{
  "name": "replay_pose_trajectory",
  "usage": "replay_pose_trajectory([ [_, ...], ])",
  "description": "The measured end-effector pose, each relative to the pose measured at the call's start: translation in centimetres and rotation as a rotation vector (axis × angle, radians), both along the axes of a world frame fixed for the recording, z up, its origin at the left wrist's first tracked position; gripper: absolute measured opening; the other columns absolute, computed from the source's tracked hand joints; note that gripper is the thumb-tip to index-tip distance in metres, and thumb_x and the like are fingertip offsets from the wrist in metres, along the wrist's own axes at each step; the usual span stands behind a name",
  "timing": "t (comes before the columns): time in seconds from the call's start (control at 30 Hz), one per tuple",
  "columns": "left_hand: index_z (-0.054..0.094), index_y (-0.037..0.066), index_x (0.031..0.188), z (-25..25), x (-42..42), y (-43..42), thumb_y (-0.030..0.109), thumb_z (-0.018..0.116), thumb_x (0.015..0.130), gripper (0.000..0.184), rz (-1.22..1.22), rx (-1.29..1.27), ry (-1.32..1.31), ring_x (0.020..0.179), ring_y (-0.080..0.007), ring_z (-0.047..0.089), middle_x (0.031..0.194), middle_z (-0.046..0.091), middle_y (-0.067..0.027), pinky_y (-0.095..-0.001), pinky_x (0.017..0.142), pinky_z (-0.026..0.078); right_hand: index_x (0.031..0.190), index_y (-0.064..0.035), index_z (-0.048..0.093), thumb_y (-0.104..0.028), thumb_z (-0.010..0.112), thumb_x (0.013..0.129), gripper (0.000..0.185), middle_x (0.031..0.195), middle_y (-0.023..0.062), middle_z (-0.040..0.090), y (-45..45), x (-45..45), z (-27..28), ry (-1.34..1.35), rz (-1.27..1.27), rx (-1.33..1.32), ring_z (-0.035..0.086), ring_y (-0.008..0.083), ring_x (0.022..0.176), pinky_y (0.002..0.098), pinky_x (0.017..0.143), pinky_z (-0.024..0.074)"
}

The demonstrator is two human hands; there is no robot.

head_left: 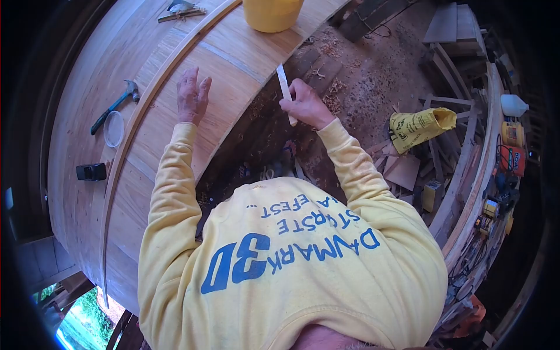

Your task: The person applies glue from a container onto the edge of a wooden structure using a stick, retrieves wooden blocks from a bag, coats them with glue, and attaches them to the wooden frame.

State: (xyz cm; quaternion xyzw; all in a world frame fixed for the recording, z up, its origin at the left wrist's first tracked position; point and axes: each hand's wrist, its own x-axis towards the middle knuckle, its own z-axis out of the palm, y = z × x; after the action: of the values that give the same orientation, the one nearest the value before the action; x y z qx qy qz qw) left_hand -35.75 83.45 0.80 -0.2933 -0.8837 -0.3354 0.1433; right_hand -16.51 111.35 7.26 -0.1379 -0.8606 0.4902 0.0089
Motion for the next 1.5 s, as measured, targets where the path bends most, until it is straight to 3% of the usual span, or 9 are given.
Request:
replay_pose_trajectory([
  [0.03,0.053,0.002,0.138,-0.5,-0.5,-2.0,0.033,0.066,0.094,0.055,0.049,-0.052,0.108,0.130,-0.0398,0.048,0.136,0.057,-0.0223,-0.0473,0.112,0.036,0.088,-0.0010,0.052,-0.026,0.075,0.075,0.036,0.078,0.0159,0.060,-0.1,0.5,0.7,-0.008,0.061,-0.011,0.062,0.0294,0.072,0.0415,0.069,0.0508],
  [0.13,0.052,0.003,0.139,0.7,-1.2,-7.1,0.032,0.066,0.093,0.056,0.230,-0.207,0.292,0.130,-0.0388,0.048,0.140,0.054,-0.0195,-0.0499,0.111,0.037,0.089,-0.0017,0.053,-0.020,0.075,0.080,0.030,0.077,0.0090,0.058,0.5,2.4,0.5,-0.015,0.051,-0.067,0.059,0.0186,0.070,0.0352,0.065,0.0501],
  [0.43,0.051,0.012,0.141,2.3,-4.2,-12.4,0.033,0.068,0.090,0.058,0.488,-0.591,-0.076,0.118,-0.0354,0.054,0.134,0.054,-0.0145,-0.0497,0.097,0.046,0.099,-0.0044,0.055,-0.017,0.072,0.090,0.023,0.084,0.0007,0.057,-0.3,6.8,0.5,0.068,-0.217,-0.318,0.055,0.0086,0.074,0.0272,0.066,0.0494],
  [0.57,0.062,0.008,0.119,4.8,-5.5,-12.2,0.032,0.069,0.089,0.039,0.375,-0.692,-0.200,0.110,-0.0365,0.056,0.120,0.057,-0.0171,-0.0475,0.092,0.048,0.105,-0.0038,0.055,-0.018,0.069,0.093,0.024,0.089,0.0014,0.057,-0.8,8.5,-1.7,0.089,-0.235,-0.295,0.053,0.0098,0.079,0.0291,0.071,0.0491],
  [0.6,0.064,0.006,0.108,4.9,-5.6,-12.2,0.032,0.071,0.088,0.033,0.355,-0.663,-0.212,0.110,-0.0377,0.056,0.117,0.057,-0.0185,-0.0471,0.092,0.048,0.107,-0.0035,0.054,-0.017,0.066,0.095,0.022,0.090,0.0015,0.057,-1.4,9.0,-1.7,0.041,-0.258,-0.332,0.052,0.0101,0.080,0.0301,0.073,0.0489],
  [1.03,0.052,0.004,0.100,3.3,-7.4,-14.0,0.025,0.078,0.078,0.040,0.139,-0.361,-0.218,0.095,-0.0408,0.059,0.098,0.060,-0.0214,-0.0468,0.085,0.048,0.105,-0.0035,0.052,-0.012,0.056,0.099,0.011,0.082,0.0025,0.059,-4.6,15.6,-8.8,0.151,-0.522,-0.246,0.056,0.0100,0.074,0.0288,0.069,0.0498],
  [1.17,0.051,0.005,0.113,4.5,-7.6,-13.6,0.020,0.076,0.081,0.043,0.141,-0.265,-0.264,0.097,-0.0411,0.064,0.100,0.065,-0.0222,-0.0459,0.085,0.050,0.104,-0.0038,0.053,-0.013,0.057,0.099,0.011,0.082,0.0016,0.059,-4.2,15.6,-8.3,0.107,-0.586,-0.279,0.055,0.0090,0.073,0.0281,0.067,0.0492],
  [1.3,0.054,0.006,0.120,7.3,-10.3,-14.2,0.015,0.072,0.086,0.040,0.160,-0.085,-0.320,0.091,-0.0357,0.069,0.097,0.069,-0.0211,-0.0410,0.084,0.052,0.104,-0.0037,0.054,-0.013,0.058,0.099,0.012,0.082,0.0004,0.059,-3.4,15.4,-8.9,0.142,-0.575,-0.292,0.054,0.0083,0.073,0.0275,0.067,0.0489],
  [1.5,0.057,0.005,0.136,19.2,-6.5,-12.7,0.007,0.067,0.092,0.045,0.019,0.000,-0.233,0.079,-0.0122,0.063,0.102,0.072,-0.0112,-0.0273,0.067,0.051,0.104,-0.0036,0.054,-0.014,0.058,0.099,0.012,0.083,-0.0005,0.059,-2.9,14.2,-6.5,0.169,-0.584,-0.323,0.053,0.0063,0.074,0.0253,0.067,0.0483],
])
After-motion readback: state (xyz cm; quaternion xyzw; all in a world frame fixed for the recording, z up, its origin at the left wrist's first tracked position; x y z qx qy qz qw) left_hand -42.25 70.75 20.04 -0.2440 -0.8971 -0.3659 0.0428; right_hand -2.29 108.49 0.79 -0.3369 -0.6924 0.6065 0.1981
